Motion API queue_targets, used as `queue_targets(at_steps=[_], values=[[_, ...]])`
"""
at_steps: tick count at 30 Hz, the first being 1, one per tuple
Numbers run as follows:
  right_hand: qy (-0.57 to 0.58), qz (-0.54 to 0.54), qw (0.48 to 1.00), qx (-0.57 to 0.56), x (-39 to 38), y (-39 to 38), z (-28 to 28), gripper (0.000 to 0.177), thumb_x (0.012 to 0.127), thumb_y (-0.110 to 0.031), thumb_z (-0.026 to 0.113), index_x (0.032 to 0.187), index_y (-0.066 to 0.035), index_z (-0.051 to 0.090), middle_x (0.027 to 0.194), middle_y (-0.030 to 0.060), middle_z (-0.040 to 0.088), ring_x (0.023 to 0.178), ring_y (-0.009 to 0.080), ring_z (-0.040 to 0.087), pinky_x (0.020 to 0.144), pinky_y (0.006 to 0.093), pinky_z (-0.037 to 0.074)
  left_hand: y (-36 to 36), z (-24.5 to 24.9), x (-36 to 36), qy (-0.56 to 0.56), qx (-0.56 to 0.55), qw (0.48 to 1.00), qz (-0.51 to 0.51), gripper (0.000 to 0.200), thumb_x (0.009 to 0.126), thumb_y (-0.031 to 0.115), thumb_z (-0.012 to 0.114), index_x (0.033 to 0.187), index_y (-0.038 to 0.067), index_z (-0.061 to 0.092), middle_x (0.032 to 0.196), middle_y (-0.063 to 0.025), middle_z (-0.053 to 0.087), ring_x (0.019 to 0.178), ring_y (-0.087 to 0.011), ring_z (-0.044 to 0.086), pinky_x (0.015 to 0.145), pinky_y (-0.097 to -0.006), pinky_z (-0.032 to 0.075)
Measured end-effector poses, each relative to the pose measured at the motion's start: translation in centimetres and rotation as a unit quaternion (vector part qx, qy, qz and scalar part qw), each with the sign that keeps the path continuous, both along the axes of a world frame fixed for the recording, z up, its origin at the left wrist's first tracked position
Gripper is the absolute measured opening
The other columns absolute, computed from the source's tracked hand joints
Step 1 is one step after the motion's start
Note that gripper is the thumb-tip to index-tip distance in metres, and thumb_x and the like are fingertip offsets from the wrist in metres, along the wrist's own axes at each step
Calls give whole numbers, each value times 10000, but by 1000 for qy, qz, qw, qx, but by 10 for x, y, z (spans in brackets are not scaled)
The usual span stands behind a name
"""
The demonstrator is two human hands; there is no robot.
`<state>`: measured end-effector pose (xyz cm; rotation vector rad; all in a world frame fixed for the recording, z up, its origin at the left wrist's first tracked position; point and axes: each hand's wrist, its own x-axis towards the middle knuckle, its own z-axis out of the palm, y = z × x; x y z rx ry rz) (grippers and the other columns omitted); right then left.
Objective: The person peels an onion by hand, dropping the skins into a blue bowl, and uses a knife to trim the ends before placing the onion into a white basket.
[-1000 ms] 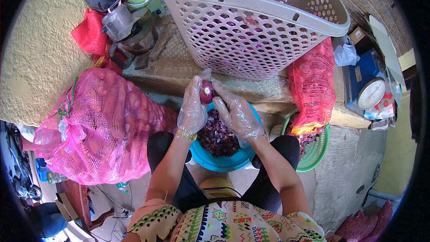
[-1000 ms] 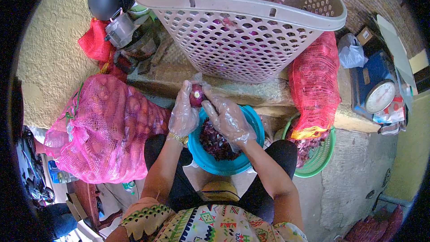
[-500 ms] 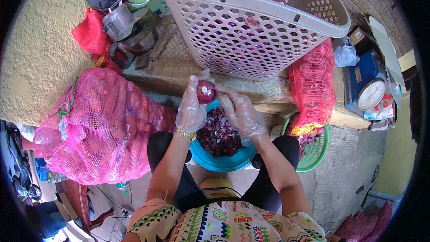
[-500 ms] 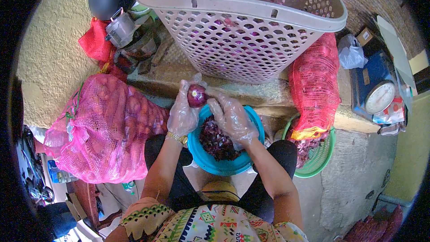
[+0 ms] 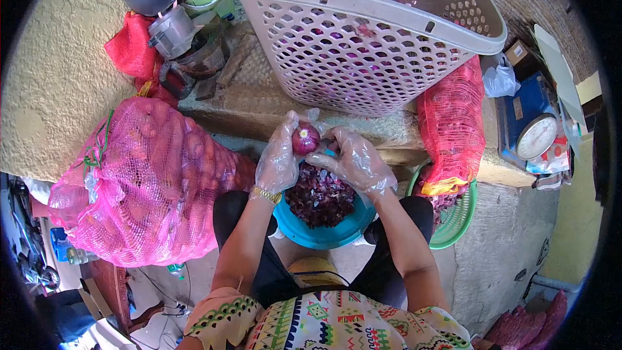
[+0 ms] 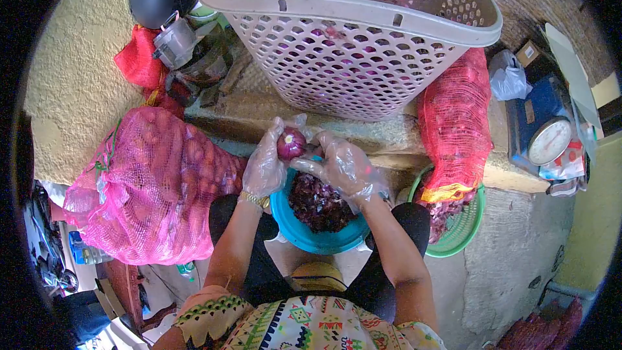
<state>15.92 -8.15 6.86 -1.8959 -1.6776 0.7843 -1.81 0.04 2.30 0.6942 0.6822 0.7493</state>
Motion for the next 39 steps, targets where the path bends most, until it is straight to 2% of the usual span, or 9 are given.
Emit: queue_targets(at_steps=[2,11,14,15,17,20,22,26,39], values=[[0,11,1000,4,-1,1,-6,671,839,-544,877,1190,-2,695,988,231,740,923,391,738,825,473,561,-2,1,2,22,34,999,3,532,1135,526,483,1262,35,645,1211,-141,719,1065,-213,714,964,-377,595],[25,30,998,50,-2,1,-14,652,847,-515,877,1198,8,710,996,221,753,889,391,738,827,469,563,-3,-2,5,85,90,992,6,605,1123,585,464,1256,22,640,1239,-129,708,1091,-195,699,996,-354,569],[45,33,998,29,-1,0,-13,675,862,-503,866,1302,-19,702,978,226,758,882,388,741,825,465,566,-3,-1,5,75,57,996,-3,623,1122,597,453,1252,18,642,1233,-133,714,1090,-196,695,994,-352,568],[25,35,997,58,-1,-1,-16,704,867,-504,861,1368,-46,678,963,223,760,871,381,743,817,463,568,-3,0,4,74,57,996,-3,623,1122,597,453,1252,18,642,1233,-133,714,1090,-196,695,994,-352,568],[4,37,996,86,-1,-1,-17,738,871,-506,856,1434,-73,655,947,220,763,861,374,746,809,460,569,-3,2,2,54,55,997,-6,534,1145,510,467,1266,22,647,1255,-148,703,1134,-224,694,1043,-401,569],[5,31,997,65,-2,-1,-16,726,869,-519,853,1418,-82,667,915,209,763,846,364,749,796,456,573,-1,-4,1,67,86,994,-17,542,1141,523,471,1254,23,646,1269,-155,699,1128,-225,694,1045,-399,568],[-7,27,997,65,-2,-1,-19,675,864,-542,848,1303,-46,718,900,200,764,826,370,746,782,459,571,0,-8,1,70,101,992,-12,546,1141,522,471,1262,19,646,1264,-155,701,1130,-224,694,1045,-401,568],[-43,36,995,77,0,-1,-24,661,857,-573,841,1213,-24,742,876,199,757,812,380,739,763,464,566,-2,-3,4,54,86,995,-10,559,1142,518,470,1281,6,647,1256,-157,707,1140,-225,692,1046,-404,567],[-19,43,997,68,0,0,-22,609,927,-606,752,987,1,746,831,257,712,815,457,702,760,518,535,-4,1,4,80,120,989,-3,573,1147,525,451,1248,0,656,1313,-162,702,1161,-221,681,1086,-392,530]])
